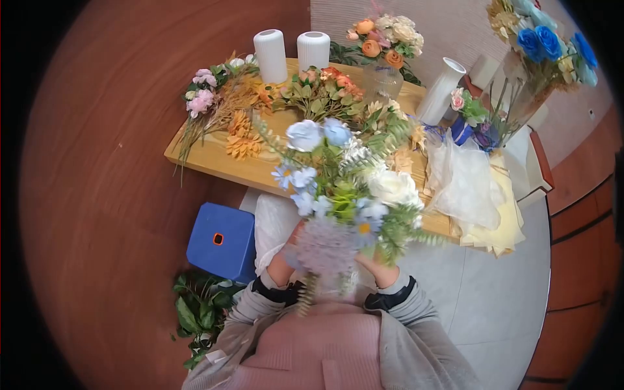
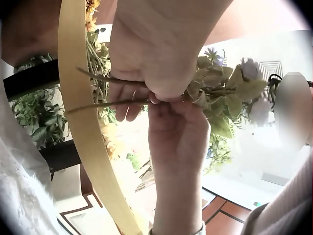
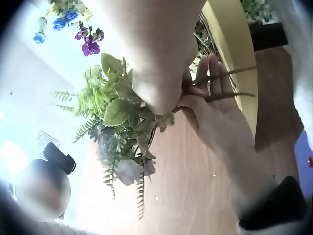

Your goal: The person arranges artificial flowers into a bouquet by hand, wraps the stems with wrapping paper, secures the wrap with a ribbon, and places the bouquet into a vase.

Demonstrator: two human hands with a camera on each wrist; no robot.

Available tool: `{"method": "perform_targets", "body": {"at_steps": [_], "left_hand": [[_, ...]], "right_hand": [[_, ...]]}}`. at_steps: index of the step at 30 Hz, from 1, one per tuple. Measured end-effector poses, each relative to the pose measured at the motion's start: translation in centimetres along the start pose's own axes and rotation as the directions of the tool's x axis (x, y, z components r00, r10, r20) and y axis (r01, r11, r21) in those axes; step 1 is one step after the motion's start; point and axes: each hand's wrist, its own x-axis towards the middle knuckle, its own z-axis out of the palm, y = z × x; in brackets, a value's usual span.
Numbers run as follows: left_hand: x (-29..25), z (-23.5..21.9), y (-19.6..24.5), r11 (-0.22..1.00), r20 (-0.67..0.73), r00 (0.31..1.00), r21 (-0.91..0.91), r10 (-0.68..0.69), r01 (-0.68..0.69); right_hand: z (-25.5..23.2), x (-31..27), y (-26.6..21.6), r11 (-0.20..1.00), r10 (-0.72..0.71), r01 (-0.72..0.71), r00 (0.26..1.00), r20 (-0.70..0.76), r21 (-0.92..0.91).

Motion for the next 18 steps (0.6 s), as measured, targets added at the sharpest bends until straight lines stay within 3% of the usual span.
{"method": "perform_targets", "body": {"at_steps": [2, 4, 5, 10, 13, 18], "left_hand": [[1.4, 1.0, -0.4, 0.999, 0.015, 1.0, 0.023, -0.028, 0.027], [-1.4, -0.1, -0.4, 0.997, 0.033, 0.998, 0.045, -0.056, 0.055], [1.1, 0.8, -0.8, 0.996, 0.044, 0.996, 0.056, -0.072, 0.069], [-0.8, 1.0, -1.1, 0.982, 0.088, 0.985, 0.128, -0.15, 0.138], [1.8, 2.4, -1.8, 0.971, 0.105, 0.976, 0.169, -0.191, 0.171], [-3.5, -1.1, -2.0, 0.949, 0.13, 0.959, 0.224, -0.252, 0.219]], "right_hand": [[-0.8, -1.1, 0.2, 0.999, 0.025, -0.025, 1.0, -0.005, 0.02], [2.6, 4.4, 0.8, 0.998, 0.053, -0.052, 0.999, -0.011, 0.038], [2.4, 4.1, 0.7, 0.997, 0.068, -0.067, 0.998, -0.015, 0.047], [3.7, 3.8, 0.8, 0.985, 0.142, -0.137, 0.989, -0.034, 0.106], [3.2, 2.6, 0.9, 0.976, 0.177, -0.17, 0.984, -0.039, 0.14], [3.7, 5.6, 2.7, 0.958, 0.231, -0.22, 0.972, -0.042, 0.182]]}}
